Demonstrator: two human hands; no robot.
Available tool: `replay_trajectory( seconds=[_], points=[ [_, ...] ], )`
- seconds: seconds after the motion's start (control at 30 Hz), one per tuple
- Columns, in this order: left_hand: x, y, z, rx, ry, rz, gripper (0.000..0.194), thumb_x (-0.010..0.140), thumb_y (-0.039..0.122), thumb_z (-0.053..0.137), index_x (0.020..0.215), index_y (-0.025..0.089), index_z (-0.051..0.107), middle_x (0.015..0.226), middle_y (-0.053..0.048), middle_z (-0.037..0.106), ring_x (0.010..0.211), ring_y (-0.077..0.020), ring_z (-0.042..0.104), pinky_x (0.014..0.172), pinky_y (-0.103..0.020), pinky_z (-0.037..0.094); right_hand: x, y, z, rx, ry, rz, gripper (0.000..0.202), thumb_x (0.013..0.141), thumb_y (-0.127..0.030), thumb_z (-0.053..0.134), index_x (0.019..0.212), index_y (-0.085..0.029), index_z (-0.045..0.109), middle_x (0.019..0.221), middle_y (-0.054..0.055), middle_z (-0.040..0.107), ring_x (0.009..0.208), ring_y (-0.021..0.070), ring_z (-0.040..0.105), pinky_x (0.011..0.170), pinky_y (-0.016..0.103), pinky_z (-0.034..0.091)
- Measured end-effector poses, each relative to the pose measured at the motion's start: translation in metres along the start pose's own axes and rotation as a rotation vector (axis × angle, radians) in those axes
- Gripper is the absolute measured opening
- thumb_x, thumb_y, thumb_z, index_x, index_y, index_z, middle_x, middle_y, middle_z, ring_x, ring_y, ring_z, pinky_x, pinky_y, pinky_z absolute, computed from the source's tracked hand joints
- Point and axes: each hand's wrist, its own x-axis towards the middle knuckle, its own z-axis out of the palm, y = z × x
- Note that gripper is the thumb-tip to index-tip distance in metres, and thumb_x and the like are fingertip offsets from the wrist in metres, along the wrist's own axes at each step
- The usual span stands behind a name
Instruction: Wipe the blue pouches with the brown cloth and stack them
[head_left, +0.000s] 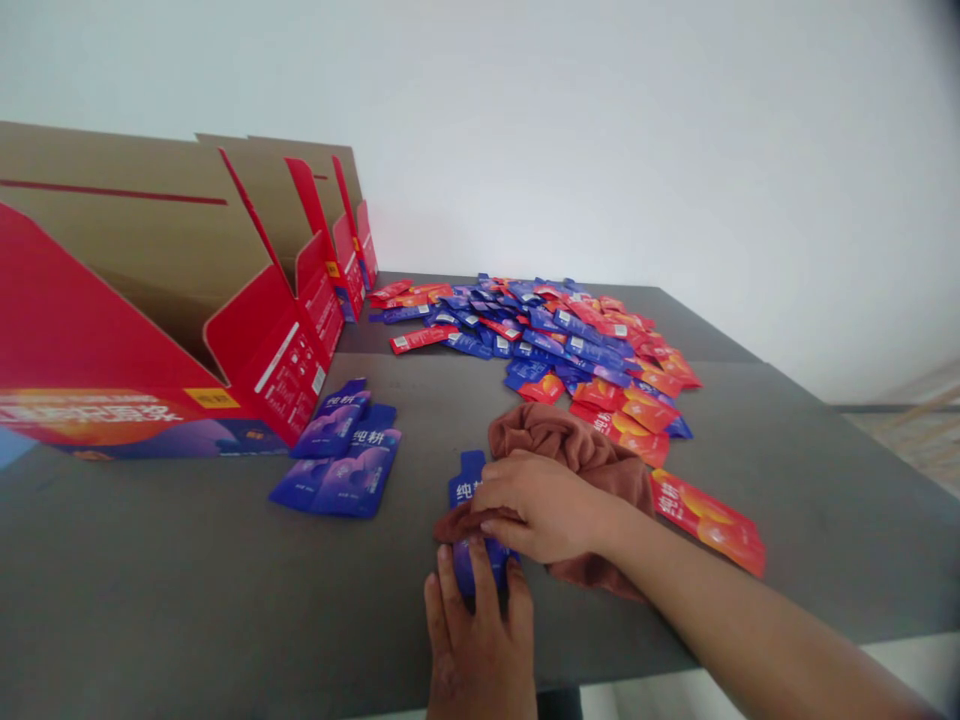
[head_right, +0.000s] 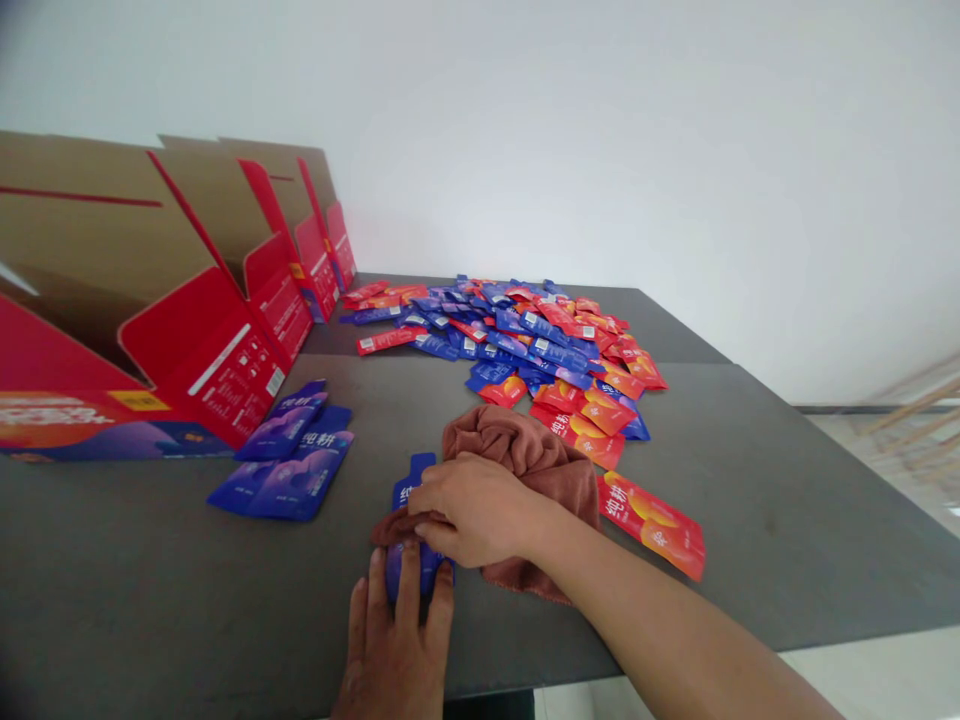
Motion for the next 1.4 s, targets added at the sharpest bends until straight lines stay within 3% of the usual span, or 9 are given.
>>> replay_trajectory(
  seconds=[0.3,0.6,1.0,1.3,1.4],
  points=[
    [0.006,0.002,-0.008,-0.053,0.007,-0.042,0.041,0.067,0.016,0.074,0.106,0.027,0.068,0.124,-0.014,0.058,0.113,-0.0447,0.052,0.088,-0.054,0.051,0.004,0.008,0.006,-0.115,0.049,0.232,0.015,0.089,-0.022,0.046,0.087,-0.017,0.061,0.084,0.003,0.060,0.077,0.0154,0.054,0.066,0.028,0.032],
    [0.004,0.001,-0.005,-0.051,-0.009,-0.028,0.043,0.069,0.010,0.070,0.109,0.027,0.066,0.125,-0.013,0.057,0.115,-0.0451,0.049,0.090,-0.056,0.049,0.000,0.002,-0.001,0.011,-0.020,-0.031,0.013,0.087,-0.024,0.050,0.087,-0.018,0.062,0.083,0.002,0.060,0.079,0.0147,0.054,0.070,0.026,0.035],
    [0.005,0.001,-0.007,-0.046,-0.014,-0.032,0.043,0.068,0.018,0.075,0.109,0.027,0.067,0.126,-0.015,0.056,0.114,-0.0440,0.051,0.089,-0.055,0.050,0.004,0.010,0.006,-0.106,0.053,0.220,0.015,0.089,-0.023,0.048,0.089,-0.017,0.061,0.084,0.003,0.061,0.077,0.0153,0.053,0.065,0.027,0.032],
    [0.005,0.003,-0.007,-0.063,0.008,-0.039,0.043,0.066,0.014,0.074,0.108,0.025,0.067,0.123,-0.015,0.059,0.113,-0.0457,0.051,0.088,-0.056,0.050,0.000,0.001,0.001,0.019,-0.010,-0.003,0.015,0.088,-0.024,0.049,0.091,-0.019,0.062,0.085,0.002,0.060,0.080,0.0154,0.054,0.071,0.027,0.034],
    [0.005,0.003,-0.008,-0.064,0.015,-0.039,0.044,0.066,0.014,0.075,0.107,0.025,0.067,0.124,-0.015,0.058,0.114,-0.0460,0.050,0.089,-0.056,0.050,0.001,0.001,0.003,0.001,0.008,0.020,0.015,0.088,-0.024,0.049,0.091,-0.019,0.062,0.084,0.002,0.060,0.079,0.0154,0.054,0.070,0.027,0.034]
  ],
)
